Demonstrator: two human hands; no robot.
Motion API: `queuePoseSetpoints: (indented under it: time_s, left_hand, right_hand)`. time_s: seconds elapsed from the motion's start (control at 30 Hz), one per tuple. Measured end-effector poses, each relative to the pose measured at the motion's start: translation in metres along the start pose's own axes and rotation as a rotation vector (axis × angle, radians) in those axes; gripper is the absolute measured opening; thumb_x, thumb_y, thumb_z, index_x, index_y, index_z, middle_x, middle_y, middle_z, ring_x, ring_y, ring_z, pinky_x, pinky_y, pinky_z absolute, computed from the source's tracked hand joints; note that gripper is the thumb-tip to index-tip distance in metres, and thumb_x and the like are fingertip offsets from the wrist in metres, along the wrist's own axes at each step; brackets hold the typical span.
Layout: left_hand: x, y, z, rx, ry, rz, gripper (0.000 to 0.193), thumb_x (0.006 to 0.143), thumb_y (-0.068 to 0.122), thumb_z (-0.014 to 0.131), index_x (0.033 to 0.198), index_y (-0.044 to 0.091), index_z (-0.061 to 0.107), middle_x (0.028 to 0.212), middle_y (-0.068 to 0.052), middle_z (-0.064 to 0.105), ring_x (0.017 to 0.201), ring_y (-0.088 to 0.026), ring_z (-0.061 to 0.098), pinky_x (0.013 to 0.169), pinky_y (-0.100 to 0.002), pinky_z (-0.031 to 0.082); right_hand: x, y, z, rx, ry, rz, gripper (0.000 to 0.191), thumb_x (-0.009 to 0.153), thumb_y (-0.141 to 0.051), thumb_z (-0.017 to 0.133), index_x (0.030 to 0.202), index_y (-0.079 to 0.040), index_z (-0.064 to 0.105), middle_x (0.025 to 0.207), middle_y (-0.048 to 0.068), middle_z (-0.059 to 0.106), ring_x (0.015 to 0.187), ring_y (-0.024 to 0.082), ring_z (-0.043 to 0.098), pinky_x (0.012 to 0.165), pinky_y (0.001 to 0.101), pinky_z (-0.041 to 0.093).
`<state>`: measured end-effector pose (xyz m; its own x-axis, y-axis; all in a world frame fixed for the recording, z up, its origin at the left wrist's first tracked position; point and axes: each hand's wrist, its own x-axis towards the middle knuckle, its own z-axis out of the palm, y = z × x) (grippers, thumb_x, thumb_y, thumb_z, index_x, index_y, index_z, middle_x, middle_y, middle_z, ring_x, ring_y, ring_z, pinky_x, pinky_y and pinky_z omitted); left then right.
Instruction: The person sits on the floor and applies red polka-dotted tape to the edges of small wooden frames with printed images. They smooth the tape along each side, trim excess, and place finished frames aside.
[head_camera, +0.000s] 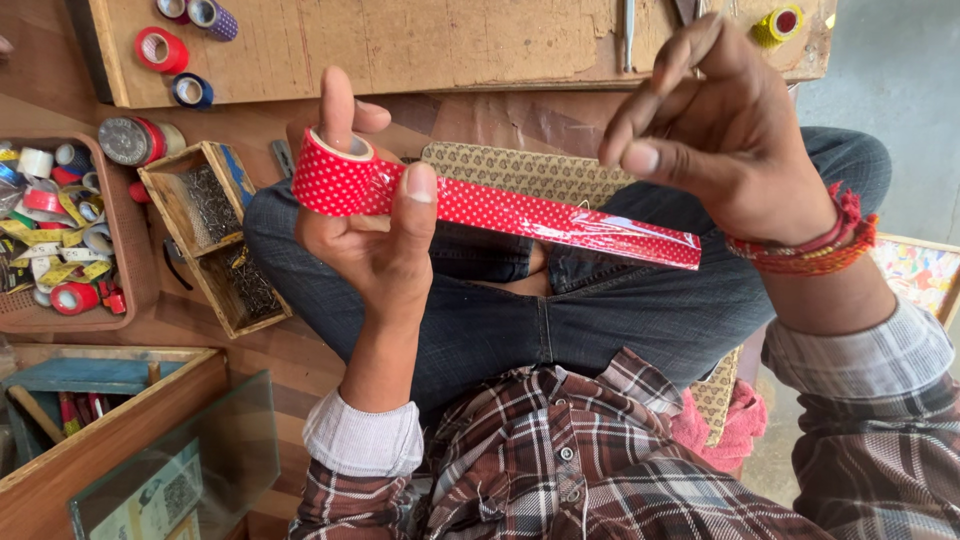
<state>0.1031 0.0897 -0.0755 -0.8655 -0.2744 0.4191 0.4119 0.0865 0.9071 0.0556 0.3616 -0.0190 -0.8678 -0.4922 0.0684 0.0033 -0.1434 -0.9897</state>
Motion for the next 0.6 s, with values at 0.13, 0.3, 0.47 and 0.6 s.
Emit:
queuePoseSetpoints:
  time_s: [0.13,0.3,0.47,0.6]
  left_hand:
    - [-0.002,0.000,0.000,0.018,-0.005,-0.013,0.058,0.104,0.027,0.076,0.152,0.003,0.054,0.117,0.000,0.061,0.078,-0.004,0.048,0.070,-0.020,0.042]
    - [0.000,0.001,0.001,0.042,0.002,-0.003,0.061,0.102,0.029,0.076,0.152,0.003,0.053,0.116,0.000,0.061,0.089,-0.005,0.049,0.075,-0.021,0.042]
    - [0.001,0.002,0.002,0.056,0.006,-0.002,0.061,0.102,0.030,0.076,0.152,0.003,0.052,0.116,-0.001,0.061,0.091,-0.006,0.049,0.076,-0.020,0.042]
    - [0.000,0.000,0.002,0.034,0.007,-0.004,0.060,0.102,0.031,0.076,0.150,0.003,0.053,0.116,-0.001,0.061,0.088,-0.005,0.051,0.075,-0.020,0.043]
  right_hand:
    - [-0.014,0.006,-0.002,0.123,-0.139,-0.009,0.033,0.104,0.007,0.068,0.119,-0.012,0.045,0.104,0.014,0.073,0.103,0.019,0.073,0.094,0.0327,0.060]
    - [-0.017,0.015,-0.005,0.036,-0.155,-0.057,0.034,0.102,0.006,0.068,0.117,-0.012,0.044,0.103,0.013,0.073,0.102,0.019,0.074,0.095,0.0333,0.061]
    - [-0.015,0.018,-0.007,0.025,-0.147,-0.075,0.035,0.102,0.005,0.069,0.117,-0.012,0.043,0.103,0.013,0.073,0.102,0.019,0.074,0.094,0.0324,0.061]
    - [-0.001,0.040,-0.022,-0.035,0.053,-0.153,0.035,0.102,0.009,0.068,0.118,-0.009,0.043,0.104,0.012,0.070,0.104,0.021,0.074,0.091,0.0326,0.064]
